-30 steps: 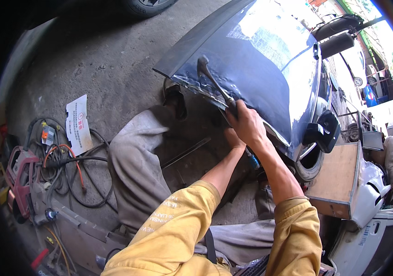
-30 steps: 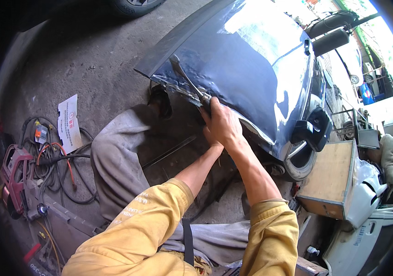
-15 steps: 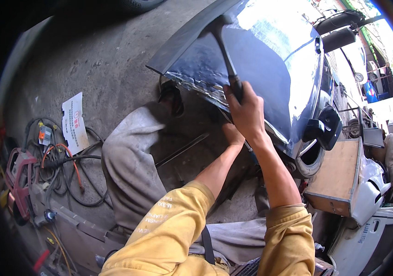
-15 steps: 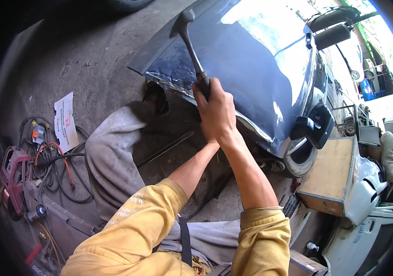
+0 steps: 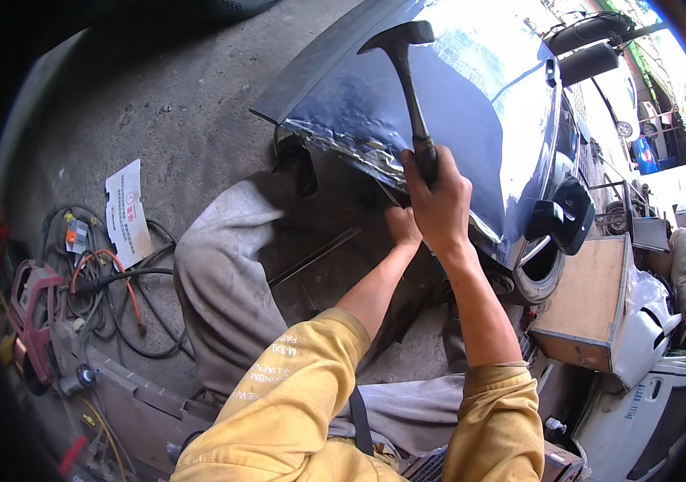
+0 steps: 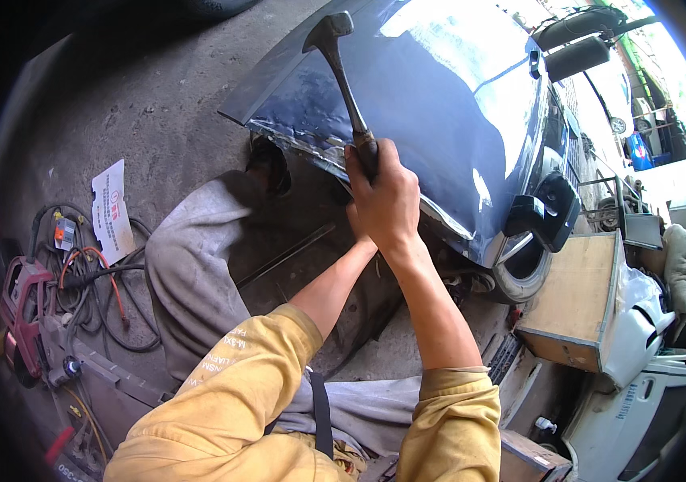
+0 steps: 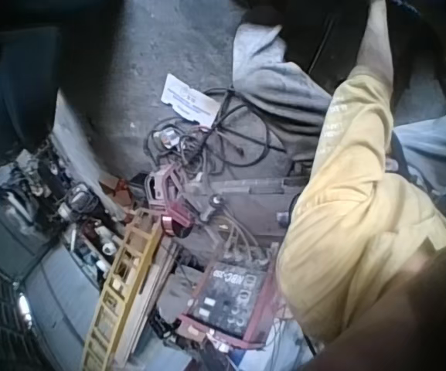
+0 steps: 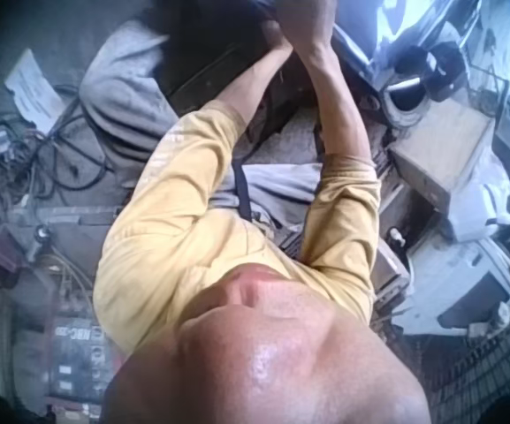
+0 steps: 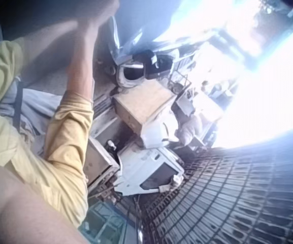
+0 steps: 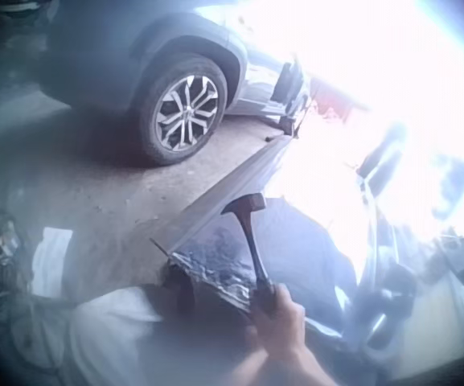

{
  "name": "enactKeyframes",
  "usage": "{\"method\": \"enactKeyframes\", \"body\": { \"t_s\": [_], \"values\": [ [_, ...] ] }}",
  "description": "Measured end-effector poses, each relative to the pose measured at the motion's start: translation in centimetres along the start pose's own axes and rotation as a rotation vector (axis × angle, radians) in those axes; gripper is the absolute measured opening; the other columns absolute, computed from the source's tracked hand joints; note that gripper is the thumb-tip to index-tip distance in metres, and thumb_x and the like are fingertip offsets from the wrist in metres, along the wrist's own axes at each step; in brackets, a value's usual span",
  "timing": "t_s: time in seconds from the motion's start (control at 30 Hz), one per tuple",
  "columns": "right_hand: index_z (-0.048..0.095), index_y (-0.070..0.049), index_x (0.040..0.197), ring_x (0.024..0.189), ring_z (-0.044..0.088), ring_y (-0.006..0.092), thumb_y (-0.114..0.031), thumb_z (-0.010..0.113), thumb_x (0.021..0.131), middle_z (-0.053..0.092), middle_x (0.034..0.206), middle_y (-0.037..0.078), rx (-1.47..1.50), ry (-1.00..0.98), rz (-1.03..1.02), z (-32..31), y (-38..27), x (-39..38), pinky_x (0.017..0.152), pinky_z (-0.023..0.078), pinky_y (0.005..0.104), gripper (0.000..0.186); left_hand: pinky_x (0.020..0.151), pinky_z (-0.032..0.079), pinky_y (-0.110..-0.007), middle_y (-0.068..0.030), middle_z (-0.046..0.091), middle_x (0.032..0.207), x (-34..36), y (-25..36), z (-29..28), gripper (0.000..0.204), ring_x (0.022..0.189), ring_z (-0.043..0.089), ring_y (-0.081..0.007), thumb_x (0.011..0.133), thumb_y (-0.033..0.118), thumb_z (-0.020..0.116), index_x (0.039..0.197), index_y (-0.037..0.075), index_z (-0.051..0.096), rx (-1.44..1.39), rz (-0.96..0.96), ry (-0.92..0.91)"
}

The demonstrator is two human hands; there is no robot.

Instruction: The person is repairing a damaged car bumper by using a hammer and a metal rod to push out dents from the inside. They repeatedly strike the metal rod with the hammer to reshape the bumper's surface.

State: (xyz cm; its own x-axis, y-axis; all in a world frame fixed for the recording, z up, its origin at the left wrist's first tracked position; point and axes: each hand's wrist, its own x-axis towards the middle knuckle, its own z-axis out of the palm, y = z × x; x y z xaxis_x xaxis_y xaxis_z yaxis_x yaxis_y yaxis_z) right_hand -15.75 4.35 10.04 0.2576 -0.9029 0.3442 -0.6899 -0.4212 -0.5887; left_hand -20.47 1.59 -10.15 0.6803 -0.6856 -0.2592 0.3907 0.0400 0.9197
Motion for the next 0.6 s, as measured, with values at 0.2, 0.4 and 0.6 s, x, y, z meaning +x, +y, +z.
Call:
{"method": "enactKeyframes", "body": {
  "t_s": [0.2, 0.4, 0.6],
  "values": [
    [0.059, -0.001, 0.091, 0.05, 0.042, 0.0154, -0.017, 0.074, 0.089, 0.05, 0.059, 0.009, 0.166, 0.089, -0.061, -0.6, -1.3, -3.1, 0.049, 0.04, 0.0296, 0.022, 0.068, 0.052, -0.032, -0.0019, 0.065, 0.084, 1.9, -1.2, -1.5, 0.032, 0.075, 0.065, -0.0173, 0.098, 0.037, 0.054, 0.099, 0.007, 0.064, -0.655, -0.328, -0.377],
    [0.06, 0.0, 0.09, 0.059, 0.039, 0.0048, -0.017, 0.071, 0.092, 0.048, 0.063, -0.003, 0.263, 0.08, 0.143, -1.8, 3.0, -8.2, 0.051, 0.036, 0.0238, 0.02, 0.042, 0.033, -0.029, 0.0051, 0.04, 0.057, -1.5, 4.4, -3.6, 0.048, 0.044, 0.038, -0.0108, 0.101, 0.052, 0.042, 0.079, 0.012, 0.056, -0.496, -0.843, -0.352],
    [0.061, -0.001, 0.091, 0.058, 0.039, 0.004, -0.016, 0.07, 0.093, 0.047, 0.061, -0.003, 0.254, 0.088, 0.156, -2.4, 3.5, -10.5, 0.049, 0.034, 0.0246, 0.019, 0.035, 0.016, -0.024, 0.0064, 0.025, 0.05, -1.3, 7.7, -9.7, 0.054, 0.035, 0.022, -0.0063, 0.098, 0.059, 0.044, 0.076, 0.01, 0.05, -0.387, -0.837, -0.513]
  ]
}}
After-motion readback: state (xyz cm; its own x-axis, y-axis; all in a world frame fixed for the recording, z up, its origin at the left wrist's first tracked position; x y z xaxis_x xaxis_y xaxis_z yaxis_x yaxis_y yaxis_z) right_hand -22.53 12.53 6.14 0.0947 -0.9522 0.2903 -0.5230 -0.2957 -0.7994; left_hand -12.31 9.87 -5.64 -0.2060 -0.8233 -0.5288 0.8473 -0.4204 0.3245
